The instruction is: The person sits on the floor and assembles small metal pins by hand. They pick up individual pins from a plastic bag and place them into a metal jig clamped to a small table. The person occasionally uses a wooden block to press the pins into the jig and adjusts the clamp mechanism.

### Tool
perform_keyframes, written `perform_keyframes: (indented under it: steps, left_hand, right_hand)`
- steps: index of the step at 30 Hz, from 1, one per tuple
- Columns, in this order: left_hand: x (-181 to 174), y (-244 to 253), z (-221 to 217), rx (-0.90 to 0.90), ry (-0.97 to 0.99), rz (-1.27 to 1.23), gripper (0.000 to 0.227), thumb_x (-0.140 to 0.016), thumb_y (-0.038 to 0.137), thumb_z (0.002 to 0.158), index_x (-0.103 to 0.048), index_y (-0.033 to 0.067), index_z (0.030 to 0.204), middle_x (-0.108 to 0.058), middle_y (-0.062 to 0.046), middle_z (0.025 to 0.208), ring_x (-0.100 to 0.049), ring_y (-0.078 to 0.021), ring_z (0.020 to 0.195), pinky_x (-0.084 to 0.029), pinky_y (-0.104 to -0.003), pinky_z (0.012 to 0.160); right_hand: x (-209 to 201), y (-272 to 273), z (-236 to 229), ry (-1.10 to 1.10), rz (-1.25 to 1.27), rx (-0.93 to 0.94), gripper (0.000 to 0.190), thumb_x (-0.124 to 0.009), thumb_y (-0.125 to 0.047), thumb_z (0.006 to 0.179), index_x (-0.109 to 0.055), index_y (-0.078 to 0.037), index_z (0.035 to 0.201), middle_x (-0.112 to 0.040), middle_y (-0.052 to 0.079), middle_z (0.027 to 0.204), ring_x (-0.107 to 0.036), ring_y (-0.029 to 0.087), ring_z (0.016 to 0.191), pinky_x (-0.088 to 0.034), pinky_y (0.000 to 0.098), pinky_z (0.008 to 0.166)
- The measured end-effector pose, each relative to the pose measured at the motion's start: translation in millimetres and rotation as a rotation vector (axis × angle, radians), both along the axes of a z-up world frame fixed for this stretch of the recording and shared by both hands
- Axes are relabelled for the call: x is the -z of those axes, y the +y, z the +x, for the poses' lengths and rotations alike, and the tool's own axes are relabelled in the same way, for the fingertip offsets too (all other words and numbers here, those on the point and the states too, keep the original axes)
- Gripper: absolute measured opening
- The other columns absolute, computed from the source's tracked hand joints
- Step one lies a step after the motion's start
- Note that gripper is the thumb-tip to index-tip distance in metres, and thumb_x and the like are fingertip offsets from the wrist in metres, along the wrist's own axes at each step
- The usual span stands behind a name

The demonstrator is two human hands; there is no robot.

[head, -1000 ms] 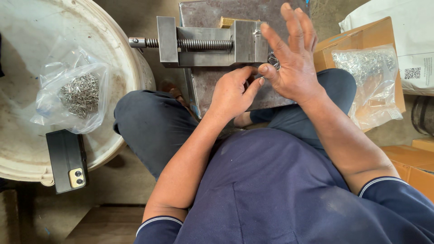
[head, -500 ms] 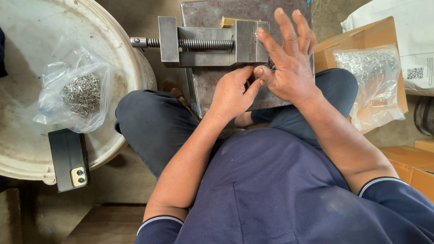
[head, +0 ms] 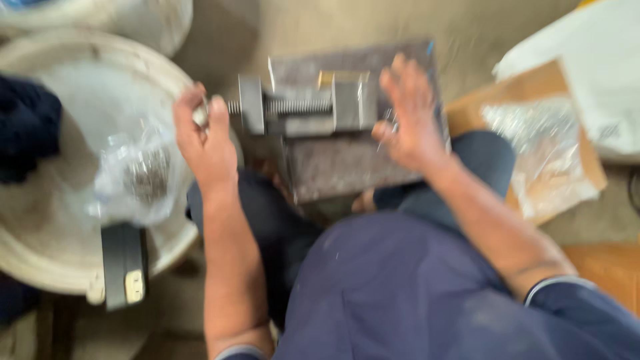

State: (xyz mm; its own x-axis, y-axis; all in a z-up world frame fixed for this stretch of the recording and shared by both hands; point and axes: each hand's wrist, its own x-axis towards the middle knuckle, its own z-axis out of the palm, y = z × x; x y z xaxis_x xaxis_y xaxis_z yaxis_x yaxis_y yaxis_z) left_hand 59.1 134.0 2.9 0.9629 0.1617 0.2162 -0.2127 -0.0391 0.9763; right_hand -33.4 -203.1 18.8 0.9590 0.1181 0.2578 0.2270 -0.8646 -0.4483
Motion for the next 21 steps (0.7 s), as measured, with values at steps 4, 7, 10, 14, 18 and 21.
perform_keyframes:
  steps: [4,7,10,14,18,21]
  left_hand:
    - [18.4,-7.7,39.3,0.145,0.285,-0.273,0.023,-0.064,0.015,0.101,-0.067,0.0005,0.119,-0.068,-0.003,0.106,-0.062,-0.0119,0.095,-0.053,-0.029,0.083]
    - [34.5,-6.8,35.8,0.124,0.307,-0.296,0.019,-0.061,0.016,0.103,-0.066,0.0025,0.116,-0.066,-0.002,0.095,-0.061,-0.0112,0.083,-0.050,-0.028,0.074]
    - [41.8,-7.4,31.7,0.099,0.293,-0.246,0.019,-0.058,0.019,0.107,-0.065,0.0032,0.113,-0.060,0.001,0.088,-0.053,-0.0079,0.075,-0.044,-0.025,0.064]
    - [38.7,-11.3,32.7,0.016,0.095,0.014,0.025,-0.052,0.024,0.111,-0.064,0.0021,0.112,-0.057,0.004,0.088,-0.049,-0.0039,0.080,-0.044,-0.021,0.070]
    - [29.5,-13.7,22.8,-0.040,0.275,0.032,0.030,-0.051,0.029,0.109,-0.064,0.0026,0.112,-0.050,0.002,0.079,-0.041,-0.0095,0.069,-0.037,-0.028,0.060]
    - [17.2,-18.4,26.2,-0.028,0.143,0.095,0.031,-0.050,0.029,0.110,-0.064,0.0011,0.111,-0.052,0.003,0.083,-0.044,-0.0079,0.076,-0.041,-0.026,0.068]
  right_hand:
    - [0.2,-5.2,1.2,-0.111,0.014,0.066,0.068,-0.057,-0.046,0.101,-0.041,-0.010,0.156,-0.027,0.019,0.169,-0.019,0.043,0.157,-0.015,0.0562,0.125]
    - [11.6,-13.0,-22.4,-0.090,0.021,0.138,0.063,-0.057,-0.048,0.099,-0.049,-0.011,0.150,-0.035,0.014,0.165,-0.025,0.038,0.154,-0.018,0.0531,0.122]
    - [14.4,-22.1,-40.6,-0.098,0.011,0.181,0.062,-0.056,-0.050,0.098,-0.052,-0.012,0.147,-0.038,0.012,0.162,-0.027,0.037,0.152,-0.019,0.0526,0.120]
    - [15.9,-25.0,-46.3,-0.100,0.017,0.202,0.060,-0.055,-0.053,0.099,-0.055,-0.014,0.145,-0.041,0.010,0.159,-0.030,0.035,0.150,-0.021,0.0501,0.120]
    - [17.7,-22.3,-52.7,-0.104,-0.007,0.196,0.060,-0.055,-0.054,0.098,-0.056,-0.015,0.144,-0.042,0.009,0.159,-0.031,0.033,0.149,-0.022,0.0495,0.119]
    - [13.1,-22.3,-47.4,-0.105,-0.020,0.193,0.059,-0.055,-0.053,0.098,-0.057,-0.015,0.143,-0.042,0.009,0.159,-0.032,0.034,0.149,-0.022,0.0499,0.119]
